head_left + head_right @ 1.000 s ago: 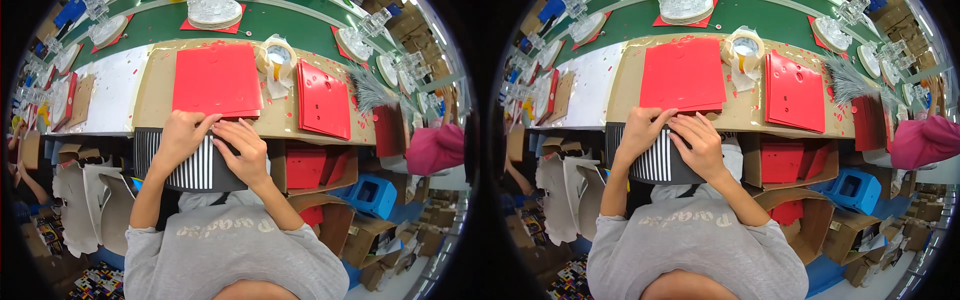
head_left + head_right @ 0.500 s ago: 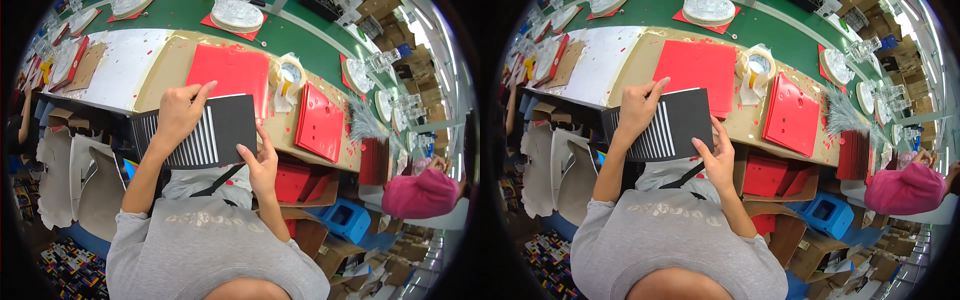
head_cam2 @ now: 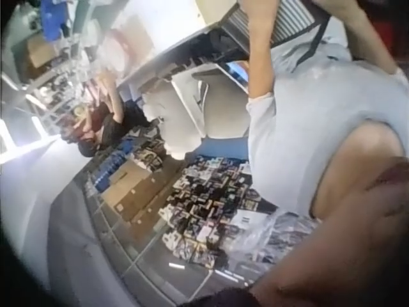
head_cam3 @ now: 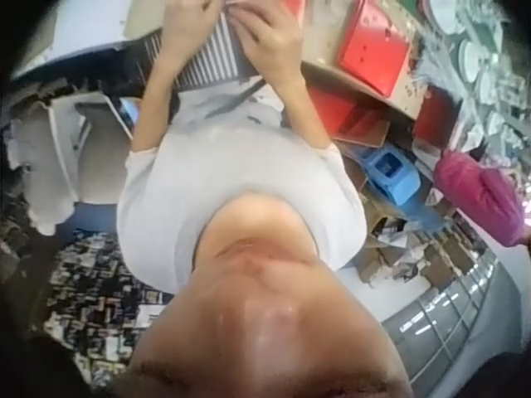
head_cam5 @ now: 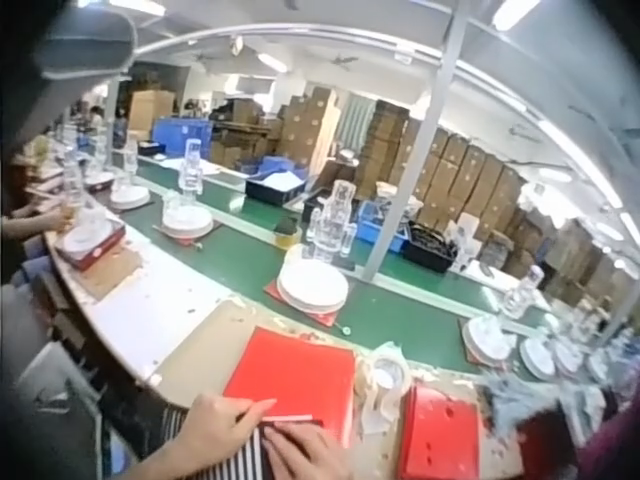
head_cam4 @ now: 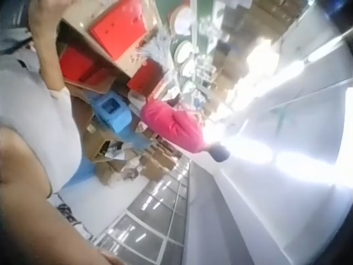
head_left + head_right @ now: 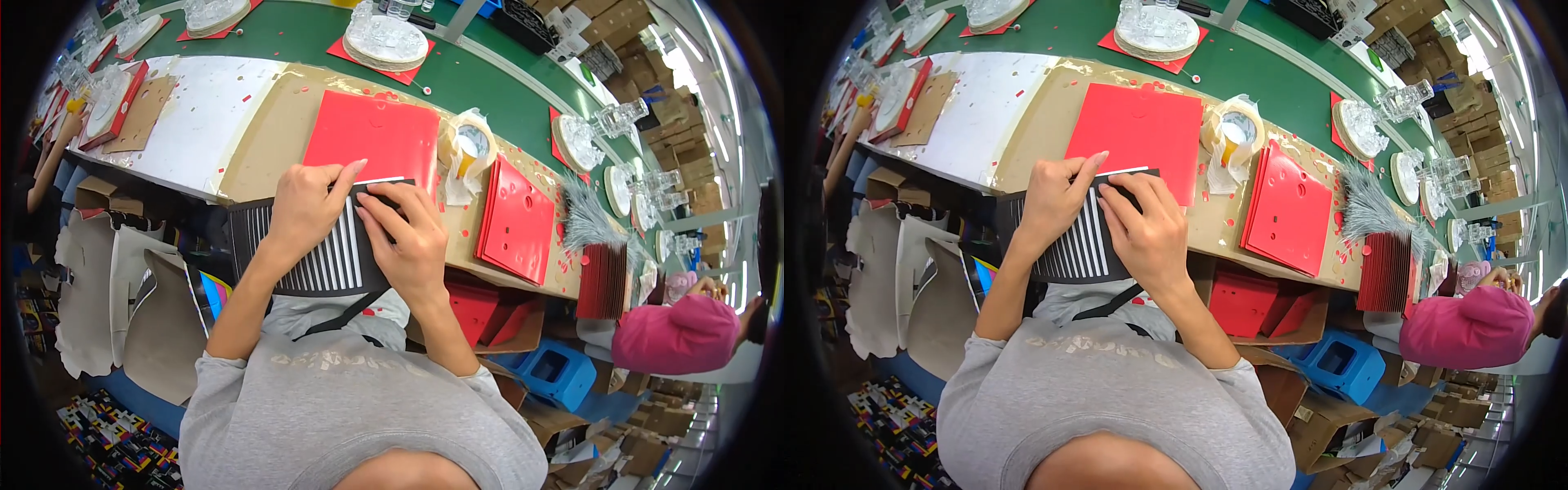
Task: Assembling red ring binders by inserting dividers and organizing them at a factory workstation.
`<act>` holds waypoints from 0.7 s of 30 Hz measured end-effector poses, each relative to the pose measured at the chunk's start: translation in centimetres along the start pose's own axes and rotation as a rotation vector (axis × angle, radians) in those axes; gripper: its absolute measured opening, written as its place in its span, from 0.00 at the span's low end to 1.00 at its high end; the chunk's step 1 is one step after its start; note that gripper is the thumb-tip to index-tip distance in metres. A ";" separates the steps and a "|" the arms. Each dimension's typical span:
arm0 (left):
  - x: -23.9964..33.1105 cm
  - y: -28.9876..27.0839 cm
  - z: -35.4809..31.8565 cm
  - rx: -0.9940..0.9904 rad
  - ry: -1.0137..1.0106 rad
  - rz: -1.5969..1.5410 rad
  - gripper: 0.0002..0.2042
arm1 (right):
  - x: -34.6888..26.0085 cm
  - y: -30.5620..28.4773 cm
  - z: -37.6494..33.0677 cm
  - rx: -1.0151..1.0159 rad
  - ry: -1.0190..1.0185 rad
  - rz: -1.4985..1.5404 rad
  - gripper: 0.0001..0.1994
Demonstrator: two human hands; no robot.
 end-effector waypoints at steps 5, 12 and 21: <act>-0.6 -0.1 -0.5 0.000 -0.034 -0.146 0.11 | 0.5 0.5 0.1 -0.001 0.091 0.127 0.10; 0.1 -0.2 0.0 -0.130 -0.076 -0.275 0.11 | 0.4 -0.5 0.5 0.017 0.147 0.160 0.09; 1.0 0.1 0.2 -0.127 -0.088 -0.392 0.09 | -0.4 -1.1 0.8 0.090 0.147 0.063 0.08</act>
Point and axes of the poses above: each hand's wrist, its own z-axis towards the middle knuckle, its own y-axis out of the palm, x = y × z, the point moved 4 cm from there along z, towards the middle knuckle, and after that the axes turned 3 degrees about x, right-handed, at the moved point
